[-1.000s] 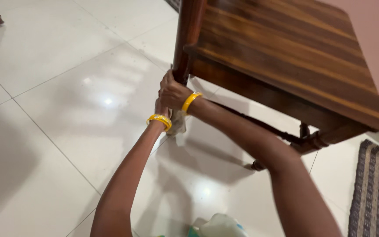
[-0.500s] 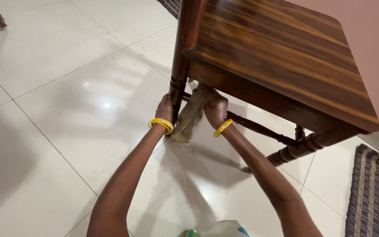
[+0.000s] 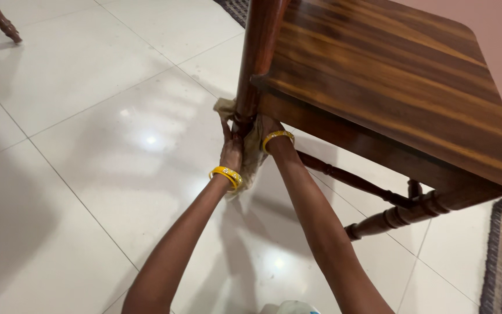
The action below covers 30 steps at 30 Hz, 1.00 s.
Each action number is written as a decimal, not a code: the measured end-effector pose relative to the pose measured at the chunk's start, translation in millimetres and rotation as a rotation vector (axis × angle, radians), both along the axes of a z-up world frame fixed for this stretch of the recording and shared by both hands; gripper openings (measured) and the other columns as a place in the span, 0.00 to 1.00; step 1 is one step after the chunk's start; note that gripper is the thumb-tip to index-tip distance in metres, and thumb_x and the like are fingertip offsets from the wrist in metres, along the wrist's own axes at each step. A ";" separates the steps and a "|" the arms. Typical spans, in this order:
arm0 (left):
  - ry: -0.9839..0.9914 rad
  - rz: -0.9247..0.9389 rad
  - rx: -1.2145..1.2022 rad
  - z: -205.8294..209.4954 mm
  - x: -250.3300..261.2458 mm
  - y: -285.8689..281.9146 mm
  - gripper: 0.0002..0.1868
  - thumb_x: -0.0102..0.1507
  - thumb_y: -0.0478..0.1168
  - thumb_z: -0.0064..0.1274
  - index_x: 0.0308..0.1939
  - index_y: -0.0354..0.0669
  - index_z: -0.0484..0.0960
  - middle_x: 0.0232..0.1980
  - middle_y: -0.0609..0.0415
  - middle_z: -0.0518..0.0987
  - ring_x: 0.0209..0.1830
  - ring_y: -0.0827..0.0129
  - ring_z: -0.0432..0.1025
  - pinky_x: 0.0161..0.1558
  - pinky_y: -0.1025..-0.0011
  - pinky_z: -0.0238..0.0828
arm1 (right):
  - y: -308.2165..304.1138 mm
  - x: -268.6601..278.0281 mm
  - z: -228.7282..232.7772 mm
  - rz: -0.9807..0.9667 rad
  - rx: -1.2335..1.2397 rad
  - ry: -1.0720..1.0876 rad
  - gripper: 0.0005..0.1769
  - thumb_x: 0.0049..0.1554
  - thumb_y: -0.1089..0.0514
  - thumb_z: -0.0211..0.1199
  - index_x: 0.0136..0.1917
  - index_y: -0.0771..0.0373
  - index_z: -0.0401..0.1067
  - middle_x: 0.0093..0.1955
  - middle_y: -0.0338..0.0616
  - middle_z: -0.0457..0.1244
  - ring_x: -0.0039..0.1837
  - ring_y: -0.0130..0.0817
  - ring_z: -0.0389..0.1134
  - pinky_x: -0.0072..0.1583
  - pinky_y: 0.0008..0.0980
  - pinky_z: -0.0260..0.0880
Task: The person kneels on the floor and wipes the legs and seat of a wooden chair using a cloth. They systematically clean each leg and the seat surface.
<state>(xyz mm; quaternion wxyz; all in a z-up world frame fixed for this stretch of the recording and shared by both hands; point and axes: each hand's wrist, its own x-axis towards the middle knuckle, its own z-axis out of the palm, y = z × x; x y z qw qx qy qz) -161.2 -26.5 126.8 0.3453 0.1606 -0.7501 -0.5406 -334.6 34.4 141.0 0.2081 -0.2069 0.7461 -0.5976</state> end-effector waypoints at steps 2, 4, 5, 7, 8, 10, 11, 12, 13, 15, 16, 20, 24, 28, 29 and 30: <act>0.026 -0.026 0.015 -5.7 1.0 -4.4 0.35 0.73 0.38 0.27 0.81 0.57 0.31 0.85 0.31 0.42 0.77 0.40 0.57 0.68 0.59 0.65 | -1.7 6.3 0.7 -0.009 0.209 0.153 0.24 0.70 0.47 0.40 0.65 0.64 0.67 0.62 0.44 0.64 0.59 0.39 0.62 0.64 0.33 0.62; -0.066 -0.103 0.342 -10.9 3.2 -2.1 0.40 0.70 0.36 0.27 0.81 0.61 0.25 0.81 0.41 0.57 0.74 0.47 0.62 0.68 0.59 0.63 | 3.4 17.9 3.6 -0.061 0.080 0.035 0.24 0.69 0.45 0.41 0.67 0.62 0.66 0.64 0.42 0.63 0.61 0.37 0.61 0.65 0.32 0.60; 0.034 -0.146 0.366 -12.2 0.4 -1.1 0.39 0.71 0.36 0.26 0.81 0.60 0.24 0.80 0.41 0.58 0.75 0.49 0.62 0.70 0.61 0.62 | -6.2 26.4 7.6 -0.112 -0.170 -0.152 0.24 0.68 0.45 0.43 0.68 0.61 0.64 0.65 0.41 0.62 0.62 0.34 0.60 0.66 0.31 0.59; 0.229 -0.233 0.420 -21.7 -4.2 -0.2 0.37 0.74 0.37 0.24 0.81 0.59 0.24 0.79 0.42 0.61 0.75 0.54 0.62 0.74 0.64 0.58 | -18.1 47.4 13.0 -0.178 -0.504 -0.350 0.23 0.66 0.50 0.46 0.69 0.62 0.63 0.64 0.42 0.62 0.61 0.34 0.61 0.64 0.32 0.62; 0.252 -0.302 0.375 -28.6 -6.5 -0.6 0.35 0.75 0.36 0.26 0.82 0.58 0.28 0.80 0.41 0.62 0.77 0.54 0.61 0.76 0.66 0.50 | -19.1 59.1 15.0 -0.193 -0.586 -0.360 0.22 0.63 0.55 0.48 0.68 0.64 0.64 0.61 0.45 0.63 0.60 0.36 0.62 0.63 0.35 0.65; 0.306 -0.437 0.278 -38.3 -12.3 -7.8 0.33 0.77 0.36 0.29 0.84 0.56 0.35 0.81 0.40 0.66 0.81 0.56 0.60 0.80 0.68 0.32 | -10.8 84.8 23.5 -0.201 -0.621 -0.189 0.22 0.59 0.64 0.49 0.66 0.68 0.66 0.57 0.47 0.65 0.57 0.36 0.64 0.60 0.35 0.68; 0.307 -0.393 0.336 -41.8 -13.2 -9.6 0.33 0.76 0.37 0.31 0.83 0.56 0.37 0.79 0.42 0.65 0.78 0.58 0.61 0.77 0.68 0.41 | 0.8 105.7 25.8 -0.193 -0.568 -0.012 0.22 0.57 0.67 0.47 0.64 0.70 0.67 0.55 0.47 0.66 0.55 0.34 0.64 0.59 0.33 0.69; 0.309 -0.347 0.393 -43.8 -13.2 -10.9 0.33 0.75 0.38 0.32 0.82 0.56 0.39 0.78 0.44 0.64 0.75 0.60 0.62 0.75 0.67 0.50 | 10.8 121.3 32.8 -0.184 -0.511 0.164 0.24 0.54 0.71 0.45 0.63 0.71 0.69 0.53 0.47 0.68 0.54 0.32 0.65 0.58 0.30 0.70; 0.307 -0.298 0.453 -45.4 -10.7 -11.0 0.33 0.74 0.39 0.34 0.81 0.55 0.40 0.76 0.47 0.63 0.73 0.62 0.63 0.73 0.66 0.59 | 18.3 130.9 43.4 -0.178 -0.472 0.199 0.22 0.56 0.71 0.46 0.62 0.72 0.70 0.52 0.47 0.68 0.53 0.32 0.66 0.57 0.29 0.70; 0.325 -0.337 0.674 -39.4 -9.2 -15.2 0.25 0.77 0.45 0.27 0.78 0.48 0.54 0.74 0.47 0.69 0.72 0.63 0.65 0.72 0.68 0.60 | 33.0 145.4 63.8 -0.164 -0.398 0.267 0.20 0.61 0.73 0.47 0.62 0.72 0.72 0.51 0.47 0.69 0.52 0.32 0.66 0.56 0.27 0.70; 0.333 -0.355 0.783 -33.3 -8.3 -17.4 0.25 0.79 0.48 0.23 0.77 0.45 0.61 0.73 0.48 0.72 0.72 0.64 0.66 0.71 0.69 0.61 | 42.7 150.0 72.9 -0.105 -0.361 0.327 0.22 0.58 0.75 0.48 0.63 0.71 0.73 0.54 0.49 0.70 0.55 0.33 0.68 0.58 0.28 0.70; 0.052 -0.173 0.397 -6.8 10.2 -16.2 0.20 0.75 0.44 0.33 0.70 0.48 0.65 0.62 0.45 0.77 0.59 0.60 0.69 0.62 0.63 0.67 | 104.7 167.3 95.7 0.040 -0.183 0.782 0.30 0.49 0.78 0.50 0.64 0.70 0.72 0.63 0.59 0.69 0.61 0.43 0.72 0.61 0.31 0.73; -0.129 -0.105 0.338 9.6 19.5 -9.2 0.21 0.73 0.48 0.32 0.69 0.51 0.63 0.57 0.44 0.78 0.54 0.54 0.73 0.57 0.60 0.68 | 118.1 151.8 98.2 0.076 -0.064 1.323 0.30 0.48 0.74 0.56 0.65 0.73 0.69 0.64 0.70 0.65 0.63 0.63 0.68 0.61 0.42 0.72; -0.236 -0.041 0.257 -1.1 13.1 -12.8 0.23 0.71 0.48 0.30 0.70 0.55 0.60 0.57 0.39 0.78 0.53 0.44 0.73 0.54 0.55 0.68 | 61.7 106.6 51.6 0.106 0.233 1.096 0.16 0.54 0.67 0.61 0.57 0.69 0.73 0.52 0.64 0.68 0.55 0.62 0.68 0.57 0.52 0.69; -0.159 -0.012 -0.035 -7.9 14.5 -15.3 0.21 0.72 0.46 0.28 0.69 0.52 0.59 0.61 0.35 0.75 0.54 0.42 0.73 0.54 0.55 0.68 | 45.0 84.7 44.4 0.110 0.281 1.039 0.14 0.54 0.67 0.59 0.55 0.66 0.74 0.52 0.62 0.69 0.56 0.62 0.69 0.58 0.53 0.69; -0.079 0.016 -0.328 -14.8 18.5 -18.0 0.20 0.73 0.45 0.26 0.68 0.49 0.57 0.66 0.30 0.73 0.55 0.40 0.72 0.54 0.55 0.69 | 32.4 67.2 36.7 0.113 0.327 0.981 0.13 0.54 0.67 0.57 0.53 0.64 0.75 0.52 0.61 0.70 0.57 0.61 0.69 0.59 0.54 0.69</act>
